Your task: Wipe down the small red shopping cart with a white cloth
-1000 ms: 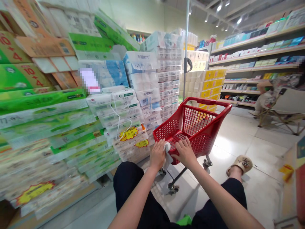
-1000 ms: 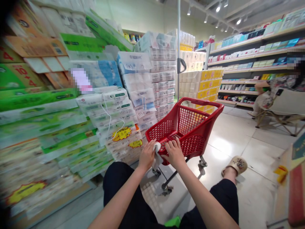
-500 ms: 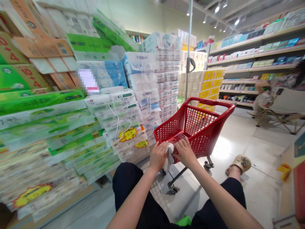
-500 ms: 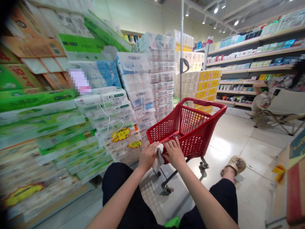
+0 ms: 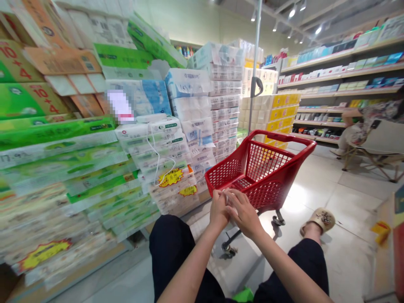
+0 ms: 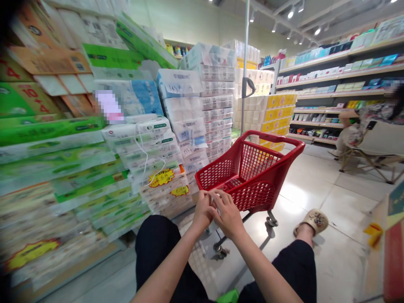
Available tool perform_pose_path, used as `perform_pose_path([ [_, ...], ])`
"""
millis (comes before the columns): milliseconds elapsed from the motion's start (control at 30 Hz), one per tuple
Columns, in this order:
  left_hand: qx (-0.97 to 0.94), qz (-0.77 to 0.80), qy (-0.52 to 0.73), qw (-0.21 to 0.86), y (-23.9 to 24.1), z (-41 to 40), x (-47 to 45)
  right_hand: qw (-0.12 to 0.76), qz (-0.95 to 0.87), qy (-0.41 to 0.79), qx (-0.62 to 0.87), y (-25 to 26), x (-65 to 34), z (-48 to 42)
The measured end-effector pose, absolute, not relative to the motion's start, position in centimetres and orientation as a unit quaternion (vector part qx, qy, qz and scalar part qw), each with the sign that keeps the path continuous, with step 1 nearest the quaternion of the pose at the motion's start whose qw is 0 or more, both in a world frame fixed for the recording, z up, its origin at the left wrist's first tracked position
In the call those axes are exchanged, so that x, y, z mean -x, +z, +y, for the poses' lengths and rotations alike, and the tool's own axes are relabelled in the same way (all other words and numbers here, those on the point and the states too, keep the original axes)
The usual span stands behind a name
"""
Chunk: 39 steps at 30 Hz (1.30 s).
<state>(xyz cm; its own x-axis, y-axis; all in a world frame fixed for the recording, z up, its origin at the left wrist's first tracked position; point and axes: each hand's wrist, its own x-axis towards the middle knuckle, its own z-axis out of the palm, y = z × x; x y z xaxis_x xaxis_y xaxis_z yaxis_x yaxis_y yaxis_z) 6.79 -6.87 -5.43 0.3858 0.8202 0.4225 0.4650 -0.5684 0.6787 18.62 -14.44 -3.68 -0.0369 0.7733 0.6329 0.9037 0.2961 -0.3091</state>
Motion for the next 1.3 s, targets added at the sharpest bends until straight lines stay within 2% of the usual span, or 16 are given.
perform_pose_path([
  [133,-0.772,0.293,0.387,0.409,-5.4,-5.8,-5.7,0.361,-0.701,-0.109,0.605,-3.9,-19.1,-14.0],
  [200,-0.759,0.266,0.384,0.455,-5.2,-4.9,-5.1,0.352,-0.690,-0.124,0.620,-3.9,-19.3,-13.7],
  [267,-0.758,0.275,0.412,0.424,-4.8,-3.9,-4.8,0.340,-0.681,-0.147,0.632,-3.9,-19.2,-13.2],
  [333,-0.776,0.295,0.433,0.350,-4.5,-3.2,-5.0,0.327,-0.679,-0.173,0.634,-4.0,-19.0,-12.8],
  [500,-0.855,0.294,0.365,0.222,-5.5,-2.4,-6.3,0.302,-0.709,-0.186,0.609,-4.6,-19.7,-12.8],
  [800,-0.895,0.285,0.332,0.089,-7.0,-3.7,-6.9,0.347,-0.663,-0.192,0.635,-4.8,-26.5,-13.4],
  [1100,-0.888,0.316,0.330,0.055,-9.0,-3.1,-7.6,0.306,-0.717,-0.213,0.588,-6.2,-18.2,-13.0],
  [1300,-0.893,0.292,0.337,0.066,-8.7,-2.7,-7.0,0.275,-0.720,-0.191,0.608,-5.3,-22.1,-13.5],
])
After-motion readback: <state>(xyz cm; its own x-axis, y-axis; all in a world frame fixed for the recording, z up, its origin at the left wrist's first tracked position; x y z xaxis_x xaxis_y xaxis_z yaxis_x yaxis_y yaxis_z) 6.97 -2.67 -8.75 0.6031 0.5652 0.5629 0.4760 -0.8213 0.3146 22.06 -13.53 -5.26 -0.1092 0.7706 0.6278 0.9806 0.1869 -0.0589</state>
